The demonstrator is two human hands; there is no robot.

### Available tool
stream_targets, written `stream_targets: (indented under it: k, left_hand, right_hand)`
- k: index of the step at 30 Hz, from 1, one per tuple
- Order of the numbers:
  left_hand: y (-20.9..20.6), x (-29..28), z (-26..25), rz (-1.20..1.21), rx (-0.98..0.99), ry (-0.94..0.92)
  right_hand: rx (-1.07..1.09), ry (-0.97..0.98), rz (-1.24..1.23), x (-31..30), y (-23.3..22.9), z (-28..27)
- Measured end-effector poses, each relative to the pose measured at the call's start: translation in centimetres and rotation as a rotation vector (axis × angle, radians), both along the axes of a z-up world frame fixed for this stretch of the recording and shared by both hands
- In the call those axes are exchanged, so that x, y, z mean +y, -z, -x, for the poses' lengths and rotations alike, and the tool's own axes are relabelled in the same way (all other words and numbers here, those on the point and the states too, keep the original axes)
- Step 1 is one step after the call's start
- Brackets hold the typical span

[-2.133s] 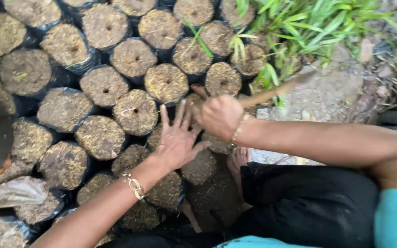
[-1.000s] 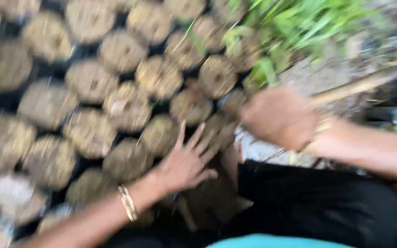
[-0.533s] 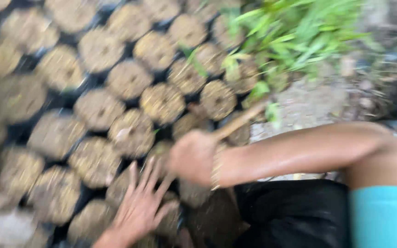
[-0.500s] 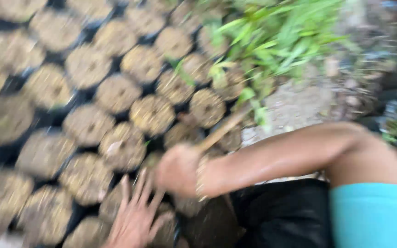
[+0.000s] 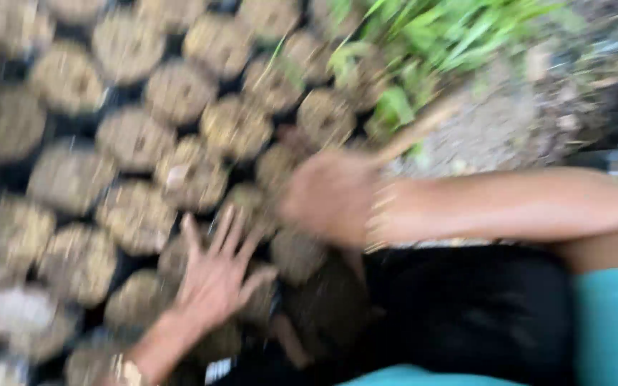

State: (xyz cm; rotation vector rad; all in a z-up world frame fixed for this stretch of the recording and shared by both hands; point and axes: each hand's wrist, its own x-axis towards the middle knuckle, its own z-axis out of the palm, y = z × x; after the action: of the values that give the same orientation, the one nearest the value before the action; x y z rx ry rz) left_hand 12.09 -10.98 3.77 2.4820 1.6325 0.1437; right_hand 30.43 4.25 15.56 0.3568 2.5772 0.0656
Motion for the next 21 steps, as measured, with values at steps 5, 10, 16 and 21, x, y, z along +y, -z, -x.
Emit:
stream_targets:
  k: [5, 10, 16, 21]
  left_hand:
    - [-1.8, -2.5, -1.7, 0.064, -0.293, 0.275]
    - [0.9, -4.0, -3.5, 0.074, -0.222, 0.299]
    - [-2.2, -1.4, -3.8, 0.468, -0.055, 0.347]
    - [-3.3, -1.2, -3.9, 0.439, -0.013, 0.367]
  right_hand:
    - [-0.743, 0.072, 0.186, -2.4, -7.5, 0.4]
    - [0.049, -0.206, -0.247, -5.7, -1.9, -6.2]
    - [0.035, -0.223, -0.128, -8.5, 6.4, -5.5]
    - [0.076, -0.15, 0.02, -7.4, 6.8, -4.4]
